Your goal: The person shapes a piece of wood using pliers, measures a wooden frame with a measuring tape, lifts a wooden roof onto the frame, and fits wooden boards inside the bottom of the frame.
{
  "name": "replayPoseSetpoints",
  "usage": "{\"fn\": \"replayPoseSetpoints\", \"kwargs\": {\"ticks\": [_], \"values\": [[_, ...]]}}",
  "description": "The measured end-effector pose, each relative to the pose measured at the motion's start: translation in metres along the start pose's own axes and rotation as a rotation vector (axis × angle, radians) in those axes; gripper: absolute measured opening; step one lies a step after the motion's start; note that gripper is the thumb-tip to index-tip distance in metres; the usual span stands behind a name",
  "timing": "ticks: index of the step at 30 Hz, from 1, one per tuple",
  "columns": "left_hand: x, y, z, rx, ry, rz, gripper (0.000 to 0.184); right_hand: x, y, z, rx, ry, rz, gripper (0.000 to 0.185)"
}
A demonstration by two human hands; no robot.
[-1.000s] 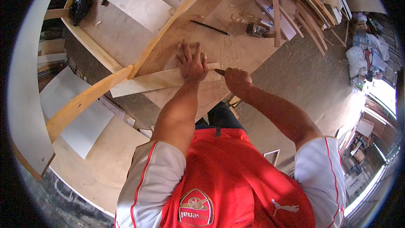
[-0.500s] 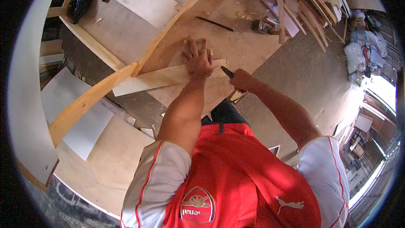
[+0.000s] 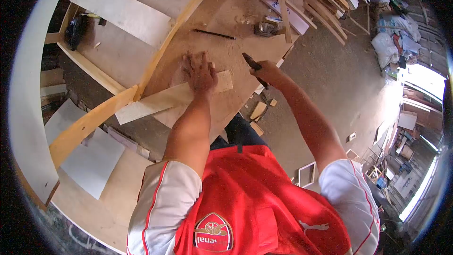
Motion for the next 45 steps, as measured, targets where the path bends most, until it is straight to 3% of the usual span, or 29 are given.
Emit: {"fn": "replayPoseSetpoints", "kwargs": {"ticks": [4,5,8,14,17,20,26,38,41,45], "values": [[0.002,-0.003,0.003,0.018,0.011,0.005,0.060,-0.023,0.043,0.003,0.112,0.233,0.218,0.033],[0.002,-0.004,-0.001,0.022,0.006,-0.005,0.061,-0.025,0.045,0.001,0.059,0.265,0.216,0.042],[-0.001,-0.008,-0.006,-0.020,-0.006,0.030,0.061,-0.030,0.032,0.010,0.164,0.223,0.223,0.034],[-0.004,-0.005,-0.012,-0.046,-0.033,-0.007,0.061,-0.020,-0.021,0.080,0.368,0.264,-0.003,0.040],[-0.001,-0.005,-0.010,-0.070,-0.043,-0.013,0.060,-0.023,-0.018,0.096,0.388,-0.030,0.094,0.043],[0.000,-0.004,-0.008,-0.068,-0.073,-0.010,0.059,-0.018,-0.020,0.093,0.395,-0.088,0.109,0.042],[-0.003,-0.003,-0.014,-0.075,-0.070,0.007,0.059,-0.005,-0.005,0.088,0.236,-0.351,-0.104,0.042],[-0.002,-0.003,-0.012,-0.048,-0.078,-0.015,0.061,0.011,-0.009,0.091,0.225,-0.455,-0.073,0.041],[-0.002,-0.003,-0.008,-0.035,-0.082,-0.016,0.061,0.018,-0.014,0.091,0.138,-0.530,-0.173,0.040],[-0.002,-0.003,-0.009,-0.026,-0.074,-0.016,0.062,0.021,-0.015,0.092,0.132,-0.535,-0.108,0.033]]}}
Point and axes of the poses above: each hand's wrist, its own y-axis towards the middle knuckle, its own z-axis out of the palm, x = y × z, the point moved 7 cm from there along y, towards the middle knuckle, and after that the axes turned 2 degrees about -x, right-handed, at the moved point
